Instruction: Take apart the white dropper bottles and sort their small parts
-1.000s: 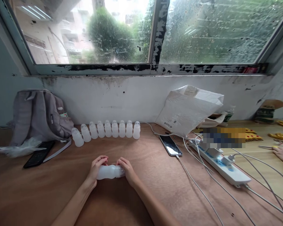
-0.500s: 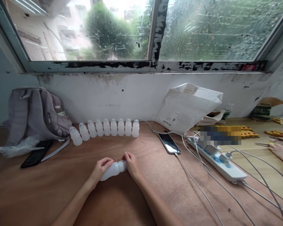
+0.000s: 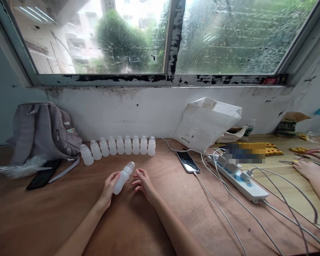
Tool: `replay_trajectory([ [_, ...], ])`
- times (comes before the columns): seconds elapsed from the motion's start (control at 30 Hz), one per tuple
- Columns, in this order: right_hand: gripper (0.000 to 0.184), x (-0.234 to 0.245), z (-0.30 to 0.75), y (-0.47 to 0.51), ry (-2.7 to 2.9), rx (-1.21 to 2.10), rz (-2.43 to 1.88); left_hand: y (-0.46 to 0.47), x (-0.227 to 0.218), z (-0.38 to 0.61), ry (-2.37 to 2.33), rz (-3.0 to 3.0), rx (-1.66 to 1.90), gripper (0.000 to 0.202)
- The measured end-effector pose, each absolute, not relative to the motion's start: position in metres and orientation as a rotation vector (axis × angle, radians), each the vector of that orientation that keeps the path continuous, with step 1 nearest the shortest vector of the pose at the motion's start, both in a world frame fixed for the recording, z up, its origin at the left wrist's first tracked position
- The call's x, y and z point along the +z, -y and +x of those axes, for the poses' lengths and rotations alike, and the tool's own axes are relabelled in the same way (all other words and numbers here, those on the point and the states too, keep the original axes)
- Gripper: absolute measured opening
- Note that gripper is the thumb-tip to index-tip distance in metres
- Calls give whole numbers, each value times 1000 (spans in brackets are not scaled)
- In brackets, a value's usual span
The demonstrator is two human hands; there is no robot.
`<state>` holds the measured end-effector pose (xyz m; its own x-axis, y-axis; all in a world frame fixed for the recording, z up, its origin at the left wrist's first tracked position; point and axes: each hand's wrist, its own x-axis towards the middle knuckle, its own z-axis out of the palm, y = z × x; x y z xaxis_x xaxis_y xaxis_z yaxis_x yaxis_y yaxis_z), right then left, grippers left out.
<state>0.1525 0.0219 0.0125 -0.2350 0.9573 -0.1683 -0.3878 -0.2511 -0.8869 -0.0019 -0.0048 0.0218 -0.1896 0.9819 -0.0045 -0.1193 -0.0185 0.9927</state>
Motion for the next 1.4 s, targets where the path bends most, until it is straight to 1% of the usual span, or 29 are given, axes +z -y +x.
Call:
replay_trajectory([
  [0.13,38,8,141,-11,1134,1701,-909,6,16,2,-1177,1084,1374,38],
  [0.27,36,9,136,-8,1268,1467,-912,6,8,10,-1157,1280,1364,31],
  [0.37,37,11,148,-19,1385,1113,-992,5,4,11,-1230,1333,1369,30],
  [0.47,50,11,176,-38,1462,548,-1188,3,2,9,-1316,1384,1337,27],
  [0.5,51,10,187,-45,1478,410,-1228,3,2,9,-1333,1402,1320,26],
  [0.57,54,5,207,-56,1463,289,-1298,3,1,9,-1361,1437,1293,23],
  [0.7,60,-6,226,-66,1392,296,-1409,4,-2,11,-1386,1519,1258,20],
  [0.87,63,-17,227,-74,1398,386,-1477,5,-8,12,-1406,1677,1233,17],
  [1.1,53,-16,244,-115,1366,452,-1504,5,-11,13,-1405,1760,1212,15],
  [1.4,47,-18,256,-157,1324,432,-1518,7,-8,17,-1421,1799,1212,16],
])
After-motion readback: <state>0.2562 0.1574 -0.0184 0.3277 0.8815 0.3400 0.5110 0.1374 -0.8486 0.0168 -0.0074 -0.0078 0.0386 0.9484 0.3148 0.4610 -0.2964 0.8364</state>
